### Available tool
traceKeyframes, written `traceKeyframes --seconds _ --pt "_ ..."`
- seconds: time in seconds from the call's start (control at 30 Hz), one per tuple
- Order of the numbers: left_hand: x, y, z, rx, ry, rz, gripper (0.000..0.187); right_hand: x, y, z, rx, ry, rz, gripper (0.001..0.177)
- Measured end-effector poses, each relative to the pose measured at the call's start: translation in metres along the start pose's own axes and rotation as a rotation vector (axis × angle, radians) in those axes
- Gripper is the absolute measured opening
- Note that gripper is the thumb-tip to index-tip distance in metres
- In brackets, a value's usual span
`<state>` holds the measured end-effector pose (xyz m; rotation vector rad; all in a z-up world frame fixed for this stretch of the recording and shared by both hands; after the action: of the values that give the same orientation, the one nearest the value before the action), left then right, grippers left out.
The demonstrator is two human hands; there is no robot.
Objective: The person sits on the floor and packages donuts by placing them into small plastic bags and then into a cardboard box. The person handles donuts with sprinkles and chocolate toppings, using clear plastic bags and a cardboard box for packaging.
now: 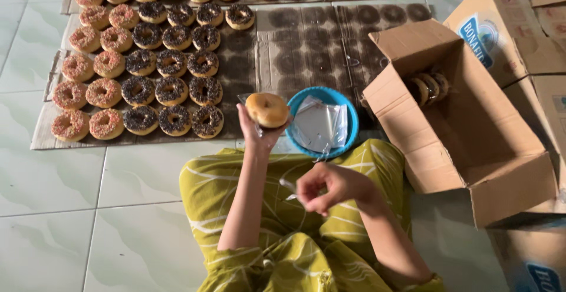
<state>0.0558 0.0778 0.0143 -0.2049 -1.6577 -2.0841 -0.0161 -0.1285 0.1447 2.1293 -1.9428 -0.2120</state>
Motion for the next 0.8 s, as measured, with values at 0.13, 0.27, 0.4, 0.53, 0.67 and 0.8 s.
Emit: traceKeyframes --seconds 0.13,0.27,0.4,0.53,0.67,0.8 --pt "0.014 0.007 0.005 0.143 -0.054 -0.116 0.089 -0.027 -0.070 0.043 0.383 -0.043 0.461 0.013" --pt "0.012 0.005 -0.005 0.172 -0.099 -0.157 0.086 -0.018 -0.096 0.043 1.083 -0.058 1.137 0.014" --pt "0.005 -0.004 -0.027 0.174 -0.185 -0.242 0.085 -0.007 -0.083 0.016 0.913 -0.360 1.212 0.023" --pt "-0.003 -0.020 -0.052 0.037 -0.198 -0.208 0.071 -0.011 -0.074 -0.018 1.127 -0.522 1.164 0.011" --pt "-0.010 -0.058 -0.066 -0.575 -0.055 0.215 0.064 0.004 -0.108 -0.006 0.672 -0.342 1.258 0.006" --pt "-0.005 -0.043 -0.070 -0.529 0.201 -0.053 0.036 0.023 -0.133 -0.002 0.395 -0.592 1.257 0.011"
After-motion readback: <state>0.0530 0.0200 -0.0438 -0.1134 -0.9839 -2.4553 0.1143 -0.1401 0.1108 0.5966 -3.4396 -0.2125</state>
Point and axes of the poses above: each hand's wrist, its own x-axis away from the middle knuckle, its own y-axis out of the palm, z = x × y, the point moved 6 cm from there along -x, towards the middle knuckle, and after that the axes turned 1 degree about -z, right-handed, at the moved point
